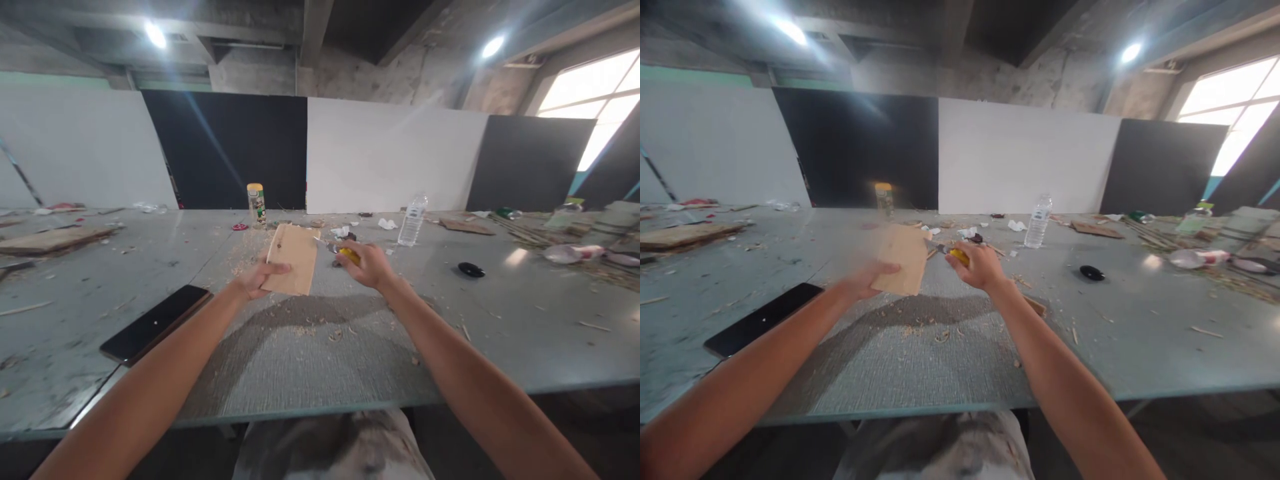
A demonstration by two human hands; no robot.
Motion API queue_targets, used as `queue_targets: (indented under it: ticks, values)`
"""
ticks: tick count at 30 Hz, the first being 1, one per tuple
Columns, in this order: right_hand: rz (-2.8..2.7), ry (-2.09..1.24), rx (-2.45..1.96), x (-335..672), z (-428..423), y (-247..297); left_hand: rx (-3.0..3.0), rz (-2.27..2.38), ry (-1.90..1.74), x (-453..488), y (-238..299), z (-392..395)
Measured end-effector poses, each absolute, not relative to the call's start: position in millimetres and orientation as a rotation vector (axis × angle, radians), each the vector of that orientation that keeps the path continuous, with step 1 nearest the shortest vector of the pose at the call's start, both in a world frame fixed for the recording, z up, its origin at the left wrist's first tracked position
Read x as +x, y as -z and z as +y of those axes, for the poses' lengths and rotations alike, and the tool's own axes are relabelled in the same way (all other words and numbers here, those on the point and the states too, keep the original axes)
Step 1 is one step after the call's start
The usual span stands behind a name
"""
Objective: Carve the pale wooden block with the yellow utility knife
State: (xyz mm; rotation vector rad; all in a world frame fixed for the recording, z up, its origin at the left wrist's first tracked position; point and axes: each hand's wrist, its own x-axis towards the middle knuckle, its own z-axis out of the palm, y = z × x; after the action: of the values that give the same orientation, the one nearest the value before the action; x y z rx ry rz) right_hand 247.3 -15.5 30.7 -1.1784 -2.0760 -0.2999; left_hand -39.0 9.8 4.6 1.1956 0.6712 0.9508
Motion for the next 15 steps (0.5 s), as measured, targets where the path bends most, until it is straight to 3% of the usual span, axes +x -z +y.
queue_targets:
  ticks: [15]
  values:
    - [-2.150, 0.399, -1.230, 239.9, -20.5, -32.6, 1.248, 0.640, -0.870, -38.8, 1.5, 14.1]
